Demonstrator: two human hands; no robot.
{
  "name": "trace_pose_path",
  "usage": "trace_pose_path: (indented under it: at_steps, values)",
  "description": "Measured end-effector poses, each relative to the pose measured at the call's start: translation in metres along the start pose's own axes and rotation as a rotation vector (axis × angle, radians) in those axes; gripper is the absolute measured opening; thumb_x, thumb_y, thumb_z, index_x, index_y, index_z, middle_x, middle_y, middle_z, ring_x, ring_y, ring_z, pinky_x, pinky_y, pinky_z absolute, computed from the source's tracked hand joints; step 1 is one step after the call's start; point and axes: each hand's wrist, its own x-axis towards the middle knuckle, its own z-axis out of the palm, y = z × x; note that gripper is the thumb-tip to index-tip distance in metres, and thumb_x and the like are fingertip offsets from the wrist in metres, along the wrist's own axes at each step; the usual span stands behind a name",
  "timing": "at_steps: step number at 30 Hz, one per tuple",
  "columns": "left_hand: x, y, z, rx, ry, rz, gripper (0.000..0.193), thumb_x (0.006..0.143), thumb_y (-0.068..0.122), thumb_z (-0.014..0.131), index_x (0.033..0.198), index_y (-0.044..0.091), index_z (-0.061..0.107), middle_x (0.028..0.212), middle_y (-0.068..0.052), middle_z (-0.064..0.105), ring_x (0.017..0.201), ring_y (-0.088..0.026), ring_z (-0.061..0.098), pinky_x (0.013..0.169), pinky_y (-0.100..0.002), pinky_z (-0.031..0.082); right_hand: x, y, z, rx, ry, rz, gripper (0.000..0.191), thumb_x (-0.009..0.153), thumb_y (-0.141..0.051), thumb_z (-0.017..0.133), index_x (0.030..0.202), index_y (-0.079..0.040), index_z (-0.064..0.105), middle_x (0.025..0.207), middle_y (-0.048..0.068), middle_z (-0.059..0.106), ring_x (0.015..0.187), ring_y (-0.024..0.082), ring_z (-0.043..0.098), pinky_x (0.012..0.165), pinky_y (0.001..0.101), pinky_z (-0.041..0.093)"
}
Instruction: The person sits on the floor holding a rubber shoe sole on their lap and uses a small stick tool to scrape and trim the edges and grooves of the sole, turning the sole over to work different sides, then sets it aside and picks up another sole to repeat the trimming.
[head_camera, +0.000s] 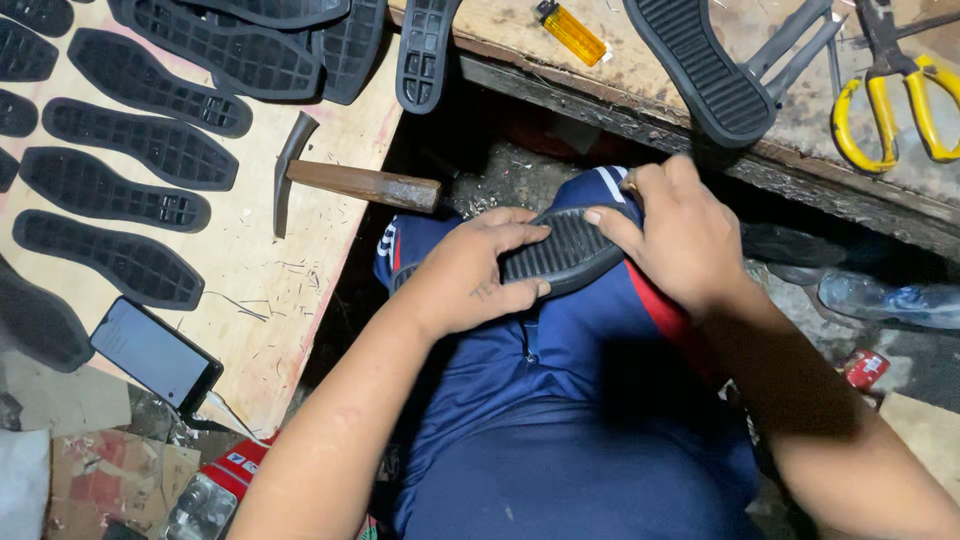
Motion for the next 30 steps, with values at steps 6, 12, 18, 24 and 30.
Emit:
trace_pose_path:
  at_steps: [6,12,18,24,30]
  values:
    - [-0.007,0.011,0.003,0.114,0.042,0.026,0.059,0.077,0.026,0.081,0.127,-0.001,0.064,0.135,-0.021,0.062,0.125,-0.038,0.061,0.107,-0.04,0.049,-0.002,-0.021,-0.009,-0.027,-0.066,-0.36,0.023,0.092,-0.028,0.066,0.108,-0.014,0.076,0.099,0.006,0.067,0.094,0.03,0.066,0.083,0.0414,0.054]
    - [-0.02,0.028,-0.008,0.359,0.074,0.085,0.057,0.077,0.032,0.084,0.125,0.006,0.067,0.129,-0.019,0.063,0.119,-0.04,0.06,0.104,-0.056,0.033,-0.003,-0.019,-0.014,-0.08,-0.201,-0.364,0.04,0.091,-0.044,0.065,0.117,-0.016,0.076,0.108,0.005,0.071,0.094,0.03,0.067,0.082,0.0401,0.054]
    - [-0.061,0.028,-0.043,0.231,0.104,-0.151,0.058,0.072,0.024,0.084,0.125,0.007,0.064,0.125,-0.013,0.066,0.116,-0.034,0.063,0.099,-0.039,0.05,0.002,-0.019,-0.013,-0.064,-0.202,-0.357,0.041,0.091,-0.046,0.065,0.115,-0.016,0.078,0.11,0.005,0.072,0.097,0.031,0.066,0.083,0.0406,0.054]
    - [-0.075,0.02,-0.045,-0.075,0.18,-0.389,0.088,0.062,0.018,0.091,0.139,0.007,0.049,0.119,-0.011,0.067,0.11,-0.024,0.067,0.097,-0.033,0.049,0.002,-0.02,-0.011,-0.077,-0.193,-0.356,0.039,0.09,-0.046,0.067,0.113,-0.017,0.078,0.108,0.005,0.072,0.098,0.031,0.066,0.083,0.041,0.054]
    - [-0.083,0.016,-0.053,-0.098,0.233,-0.275,0.069,0.069,0.01,0.086,0.132,0.006,0.058,0.121,-0.013,0.067,0.114,-0.025,0.067,0.101,-0.033,0.051,-0.005,-0.028,-0.009,-0.002,-0.08,-0.376,0.039,0.087,-0.042,0.072,0.113,-0.013,0.078,0.109,0.007,0.072,0.096,0.031,0.067,0.083,0.0399,0.055]
